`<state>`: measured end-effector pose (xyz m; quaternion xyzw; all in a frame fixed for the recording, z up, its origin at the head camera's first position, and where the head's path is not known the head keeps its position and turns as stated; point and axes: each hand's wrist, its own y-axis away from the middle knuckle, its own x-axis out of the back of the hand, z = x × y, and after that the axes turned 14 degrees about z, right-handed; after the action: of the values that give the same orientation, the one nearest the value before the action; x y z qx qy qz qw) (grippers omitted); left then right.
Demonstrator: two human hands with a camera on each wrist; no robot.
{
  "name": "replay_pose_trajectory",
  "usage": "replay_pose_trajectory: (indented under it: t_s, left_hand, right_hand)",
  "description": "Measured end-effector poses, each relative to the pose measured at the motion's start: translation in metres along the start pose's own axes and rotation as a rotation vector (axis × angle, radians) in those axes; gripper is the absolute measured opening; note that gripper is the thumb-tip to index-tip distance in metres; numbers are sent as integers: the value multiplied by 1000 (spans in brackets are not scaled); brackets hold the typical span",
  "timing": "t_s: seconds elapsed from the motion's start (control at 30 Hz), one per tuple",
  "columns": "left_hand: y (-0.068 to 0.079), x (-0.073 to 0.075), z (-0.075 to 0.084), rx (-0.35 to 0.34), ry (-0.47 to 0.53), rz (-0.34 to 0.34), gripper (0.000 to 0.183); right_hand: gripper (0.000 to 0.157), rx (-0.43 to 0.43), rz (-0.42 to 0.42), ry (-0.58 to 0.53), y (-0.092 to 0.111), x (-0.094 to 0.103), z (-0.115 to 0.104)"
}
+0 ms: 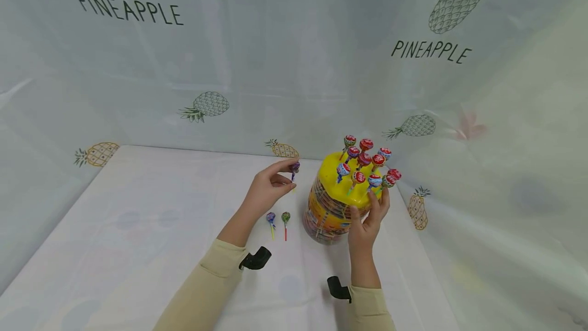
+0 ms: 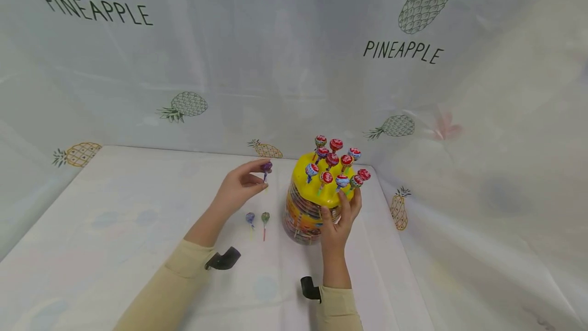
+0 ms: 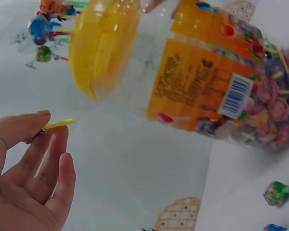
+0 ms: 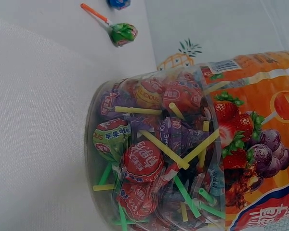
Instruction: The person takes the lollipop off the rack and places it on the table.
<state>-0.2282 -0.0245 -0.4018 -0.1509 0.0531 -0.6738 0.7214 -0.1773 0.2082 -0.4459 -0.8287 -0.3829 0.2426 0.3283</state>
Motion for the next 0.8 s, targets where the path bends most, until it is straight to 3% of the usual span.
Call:
replay_pose_trajectory:
  t_s: [0.37,0.6,0.8]
  left_hand:
    - [20,15,-35,108,-42,80,55]
    - [32,24,-64,179,-122,120,56]
    - [41,29,-89,263,-123,145,62]
  right_hand:
    - [40,-7,3,-12,-1,0,0]
    - [41,-8,4,-17,0,0,1]
    - [41,-13,4,-15,0,0,1]
